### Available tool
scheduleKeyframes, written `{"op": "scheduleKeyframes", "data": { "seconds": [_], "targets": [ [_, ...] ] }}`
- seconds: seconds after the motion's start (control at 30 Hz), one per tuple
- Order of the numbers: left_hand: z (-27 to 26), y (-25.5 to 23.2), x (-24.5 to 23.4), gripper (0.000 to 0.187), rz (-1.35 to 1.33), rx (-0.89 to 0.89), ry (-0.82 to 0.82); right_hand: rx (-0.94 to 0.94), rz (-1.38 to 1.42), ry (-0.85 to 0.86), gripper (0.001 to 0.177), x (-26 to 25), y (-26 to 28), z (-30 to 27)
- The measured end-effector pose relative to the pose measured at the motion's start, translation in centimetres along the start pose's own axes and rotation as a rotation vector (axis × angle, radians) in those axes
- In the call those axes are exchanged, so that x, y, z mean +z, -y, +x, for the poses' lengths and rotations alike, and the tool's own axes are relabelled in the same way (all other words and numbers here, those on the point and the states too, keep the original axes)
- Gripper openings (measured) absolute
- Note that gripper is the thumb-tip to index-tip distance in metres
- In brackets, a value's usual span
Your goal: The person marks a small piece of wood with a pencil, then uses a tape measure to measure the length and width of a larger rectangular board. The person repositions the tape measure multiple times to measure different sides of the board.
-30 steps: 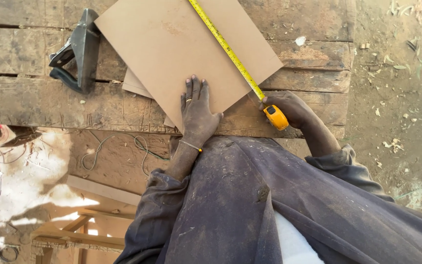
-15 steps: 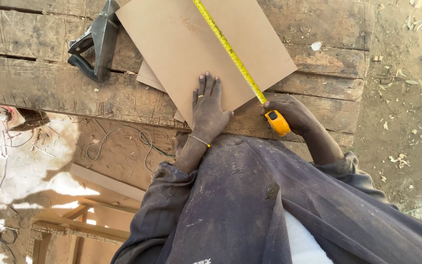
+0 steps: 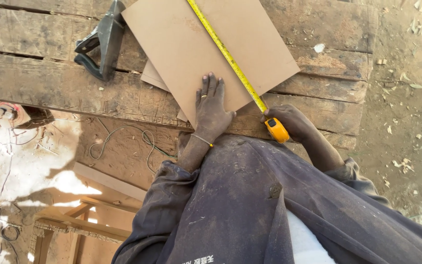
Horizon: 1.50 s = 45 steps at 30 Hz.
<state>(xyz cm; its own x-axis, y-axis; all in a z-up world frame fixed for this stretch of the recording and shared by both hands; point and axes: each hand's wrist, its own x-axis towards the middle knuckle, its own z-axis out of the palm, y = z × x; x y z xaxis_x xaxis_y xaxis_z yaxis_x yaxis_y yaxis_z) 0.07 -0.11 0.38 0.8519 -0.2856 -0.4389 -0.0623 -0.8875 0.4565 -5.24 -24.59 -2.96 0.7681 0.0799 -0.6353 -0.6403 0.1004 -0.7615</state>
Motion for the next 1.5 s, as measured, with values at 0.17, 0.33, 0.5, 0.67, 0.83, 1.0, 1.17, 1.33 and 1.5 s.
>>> {"op": "scheduleKeyframes", "data": {
  "seconds": [0.17, 0.33, 0.5, 0.67, 0.83, 1.0, 1.17, 1.33, 1.5],
  "targets": [
    [-0.4, -0.2, 0.1, 0.085, -0.065, 0.079, -0.188, -0.023, -0.040, -0.014, 0.027, 1.1, 0.9, -0.6],
    [2.1, -1.6, 3.4, 0.047, -0.283, -0.119, -0.025, 0.025, -0.131, -0.043, 0.029, 1.0, 0.9, -0.6],
    [0.6, -4.6, 3.6, 0.037, -0.944, -0.301, 0.213, -0.034, -0.162, -0.122, 0.034, 1.6, 0.3, -1.1],
    [1.6, -4.9, 8.2, 0.048, -1.320, -0.221, 0.357, -0.109, -0.283, -0.235, 0.035, 1.1, -0.5, -0.3],
    [1.5, -5.8, 8.7, 0.055, -1.292, -0.207, 0.438, -0.130, -0.492, -0.334, 0.039, 0.6, -1.0, -0.5],
    [1.4, -5.4, 8.0, 0.041, -1.252, -0.283, 0.401, -0.080, -0.520, -0.377, 0.029, 1.8, 0.6, -2.3],
    [3.5, -3.9, 10.9, 0.037, -1.344, -0.318, 0.420, -0.072, -0.694, -0.387, 0.028, 2.4, 2.1, -3.1],
    [2.9, -4.2, 9.4, 0.040, -1.140, -0.331, 0.248, -0.177, -0.690, -0.479, 0.020, 1.3, 2.2, -2.7],
    [-1.1, -6.5, -0.1, 0.038, -1.524, -0.032, 0.216, -0.390, -0.342, -0.553, 0.018, -1.0, 2.8, -1.8]
  ]
}}
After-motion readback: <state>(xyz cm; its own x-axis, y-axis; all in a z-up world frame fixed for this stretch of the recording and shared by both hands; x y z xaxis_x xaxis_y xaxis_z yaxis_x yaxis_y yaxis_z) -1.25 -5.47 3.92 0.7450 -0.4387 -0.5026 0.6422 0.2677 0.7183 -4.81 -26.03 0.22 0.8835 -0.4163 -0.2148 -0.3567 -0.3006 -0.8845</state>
